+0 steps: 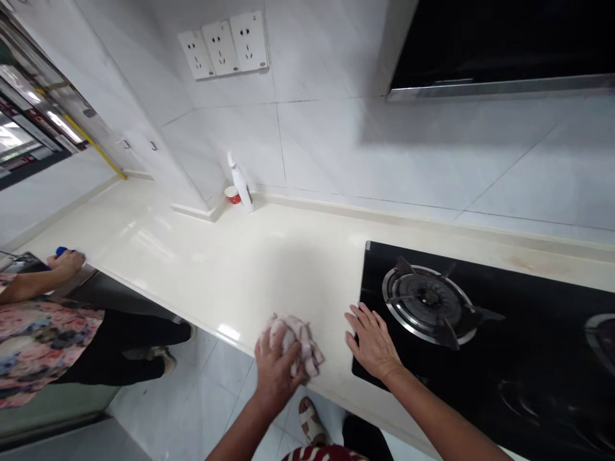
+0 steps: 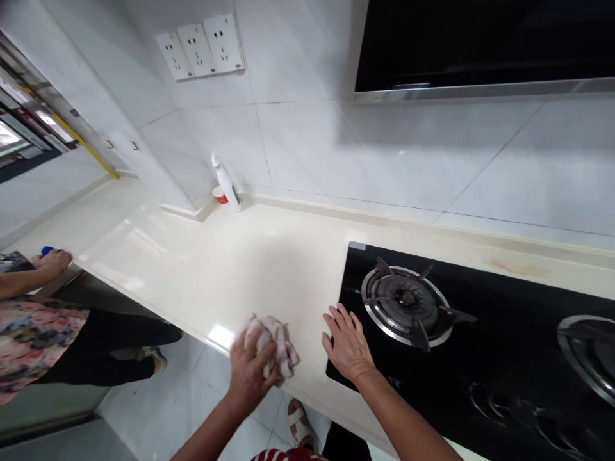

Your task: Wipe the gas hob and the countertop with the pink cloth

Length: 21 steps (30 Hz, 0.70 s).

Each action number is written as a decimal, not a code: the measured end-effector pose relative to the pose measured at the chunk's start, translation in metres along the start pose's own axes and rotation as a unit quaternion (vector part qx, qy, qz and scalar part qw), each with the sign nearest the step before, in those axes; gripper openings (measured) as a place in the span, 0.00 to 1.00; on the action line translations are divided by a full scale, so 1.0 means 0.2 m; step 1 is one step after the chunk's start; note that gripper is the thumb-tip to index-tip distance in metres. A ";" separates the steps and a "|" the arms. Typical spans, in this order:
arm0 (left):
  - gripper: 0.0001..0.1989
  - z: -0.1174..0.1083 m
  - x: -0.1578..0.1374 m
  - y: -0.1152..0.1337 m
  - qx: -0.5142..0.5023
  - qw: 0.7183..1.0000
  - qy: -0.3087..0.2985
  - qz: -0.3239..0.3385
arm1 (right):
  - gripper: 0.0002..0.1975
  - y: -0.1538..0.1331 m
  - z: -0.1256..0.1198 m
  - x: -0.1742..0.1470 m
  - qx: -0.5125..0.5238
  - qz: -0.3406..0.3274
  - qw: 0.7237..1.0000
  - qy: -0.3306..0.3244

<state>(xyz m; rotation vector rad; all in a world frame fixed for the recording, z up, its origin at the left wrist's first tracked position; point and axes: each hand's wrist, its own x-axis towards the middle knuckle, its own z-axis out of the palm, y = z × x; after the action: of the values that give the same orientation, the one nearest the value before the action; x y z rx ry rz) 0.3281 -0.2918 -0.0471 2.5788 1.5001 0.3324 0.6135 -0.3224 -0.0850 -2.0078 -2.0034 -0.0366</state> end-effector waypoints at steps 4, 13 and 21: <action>0.20 -0.08 0.13 -0.27 0.059 0.991 0.034 -0.118 | 0.21 0.00 0.00 0.00 0.002 -0.001 1.000 0.000; 0.23 -0.04 0.75 -0.20 0.055 0.984 0.042 -0.166 | 0.21 0.00 0.00 0.01 0.002 0.003 1.000 -0.008; 0.23 0.10 0.60 0.24 -0.023 0.999 0.016 0.039 | 0.21 0.00 -0.02 0.01 0.001 -0.001 1.000 -0.008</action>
<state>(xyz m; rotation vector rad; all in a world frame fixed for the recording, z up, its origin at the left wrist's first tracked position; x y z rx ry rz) 0.4311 -0.2110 -0.0405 2.6130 1.3873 0.4151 0.6136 -0.3216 -0.0810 -2.0118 -2.0137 -0.0198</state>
